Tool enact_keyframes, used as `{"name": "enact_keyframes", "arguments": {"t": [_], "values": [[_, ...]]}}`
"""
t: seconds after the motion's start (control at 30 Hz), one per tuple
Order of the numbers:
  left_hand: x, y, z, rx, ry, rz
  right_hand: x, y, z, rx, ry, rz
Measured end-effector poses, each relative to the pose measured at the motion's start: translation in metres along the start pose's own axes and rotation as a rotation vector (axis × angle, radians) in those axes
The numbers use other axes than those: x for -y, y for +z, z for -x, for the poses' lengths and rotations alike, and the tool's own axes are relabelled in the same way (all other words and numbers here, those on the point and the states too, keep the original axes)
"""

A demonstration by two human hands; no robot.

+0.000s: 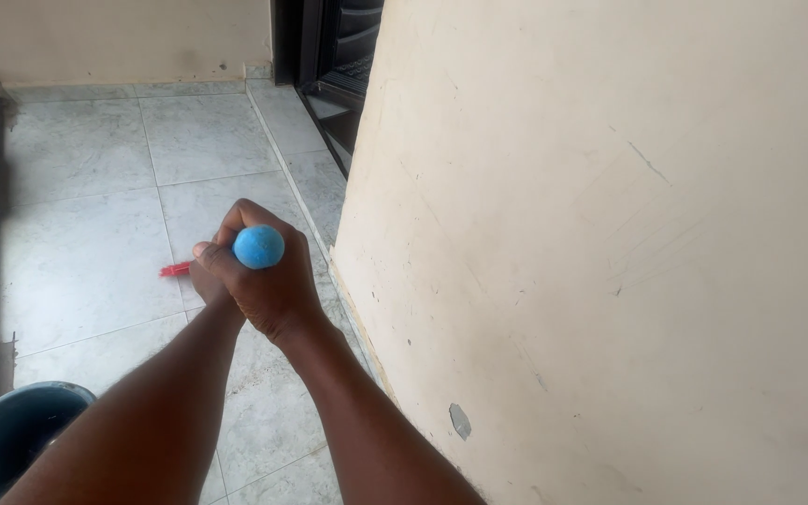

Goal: Sweeping the tiled floor of an entryway area using a broom.

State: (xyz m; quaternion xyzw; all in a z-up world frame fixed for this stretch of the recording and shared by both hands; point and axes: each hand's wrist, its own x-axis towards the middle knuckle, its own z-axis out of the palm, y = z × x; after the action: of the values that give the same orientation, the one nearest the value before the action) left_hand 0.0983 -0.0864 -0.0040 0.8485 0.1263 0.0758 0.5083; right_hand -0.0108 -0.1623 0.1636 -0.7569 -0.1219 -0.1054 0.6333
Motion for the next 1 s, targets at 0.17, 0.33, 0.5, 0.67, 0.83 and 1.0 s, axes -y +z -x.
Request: {"name": "enact_keyframes", "arguments": {"t": [0.17, 0.33, 0.5, 0.67, 0.83, 1.0], "values": [[0.09, 0.045, -0.01, 0.064, -0.106, 0.541, -0.035, 0.012, 0.016, -0.025, -0.061, 0.101], [0.072, 0.036, 0.02, 0.147, -0.044, 1.438, -0.02, 0.012, 0.027, -0.014, -0.057, 0.092], [0.015, -0.002, 0.091, -0.13, -0.148, 0.322, 0.01, -0.004, 0.052, 0.01, -0.004, 0.091], [-0.005, -0.022, 0.159, -0.174, -0.112, 0.025, 0.036, -0.02, 0.1, 0.039, 0.036, 0.001], [-0.039, -0.04, 0.229, -0.202, -0.103, 0.054, 0.075, -0.039, 0.134, 0.068, 0.034, -0.108], [-0.06, -0.048, 0.252, -0.322, -0.186, 0.058, 0.117, -0.042, 0.144, 0.083, 0.016, -0.153]]}}
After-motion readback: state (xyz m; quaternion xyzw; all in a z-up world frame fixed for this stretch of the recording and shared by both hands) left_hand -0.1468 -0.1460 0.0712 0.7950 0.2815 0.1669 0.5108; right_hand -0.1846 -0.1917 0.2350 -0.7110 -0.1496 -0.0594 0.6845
